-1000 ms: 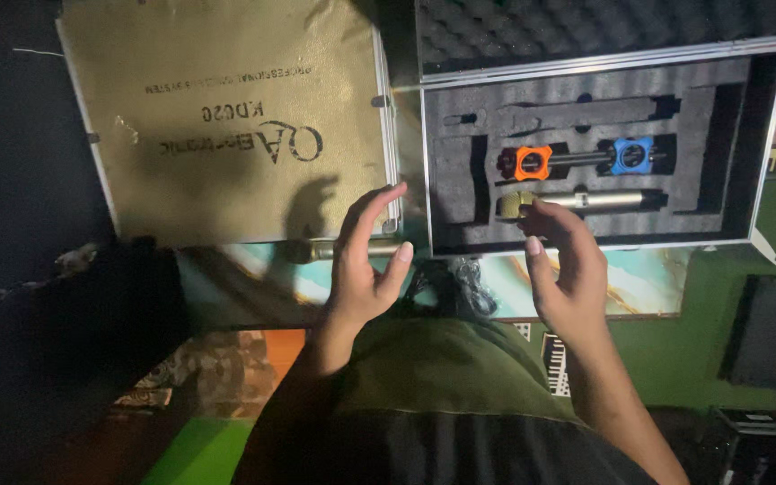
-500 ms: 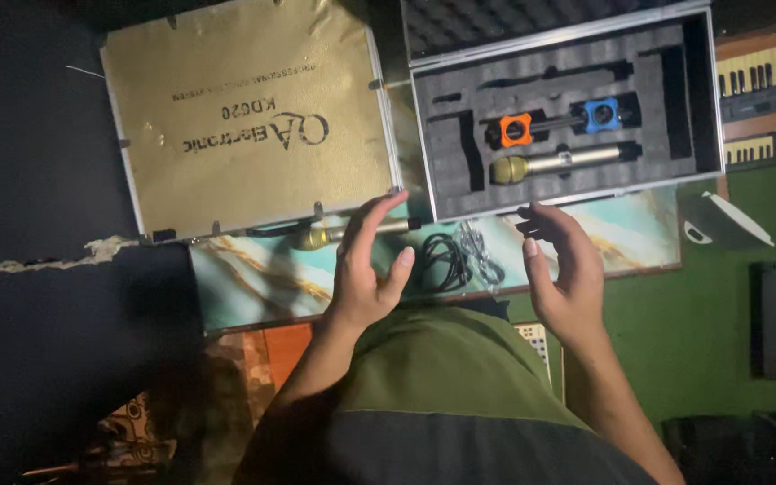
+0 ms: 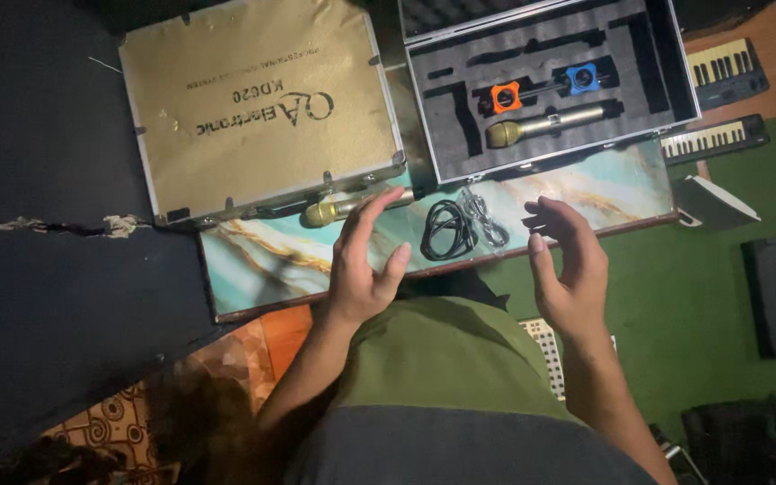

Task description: The person places microphones, shock mount rings, and cables into a padded equipment case.

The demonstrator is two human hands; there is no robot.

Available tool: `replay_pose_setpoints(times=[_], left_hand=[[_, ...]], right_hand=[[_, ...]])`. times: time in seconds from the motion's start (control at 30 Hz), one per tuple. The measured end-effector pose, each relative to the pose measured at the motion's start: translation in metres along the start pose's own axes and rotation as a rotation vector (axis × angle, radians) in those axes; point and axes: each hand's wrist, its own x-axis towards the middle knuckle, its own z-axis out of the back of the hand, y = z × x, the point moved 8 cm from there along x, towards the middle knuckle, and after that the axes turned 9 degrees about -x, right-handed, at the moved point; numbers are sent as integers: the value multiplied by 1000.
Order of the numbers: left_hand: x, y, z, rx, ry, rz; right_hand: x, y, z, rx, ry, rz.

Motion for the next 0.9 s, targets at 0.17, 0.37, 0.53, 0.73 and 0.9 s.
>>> replay_pose_setpoints(times=[0.17,0.37,0.53,0.73,0.9], left_hand=[[-5,-8,6,16,16,-29],[-7,16,5,18,27,-19],[-3,117,-24,1,44,164],[-29,250,-83,94,159,347],[-52,293,-117,207,289,385]], right_hand=[[-11,10,-4,3,-20,21],[-12,6,-8,-53,-35,42],[4,-64,-32,-224,2,-115],[-6,-194,-86,-315,152,-284],[-23,-263,-121,-521,229,-340]])
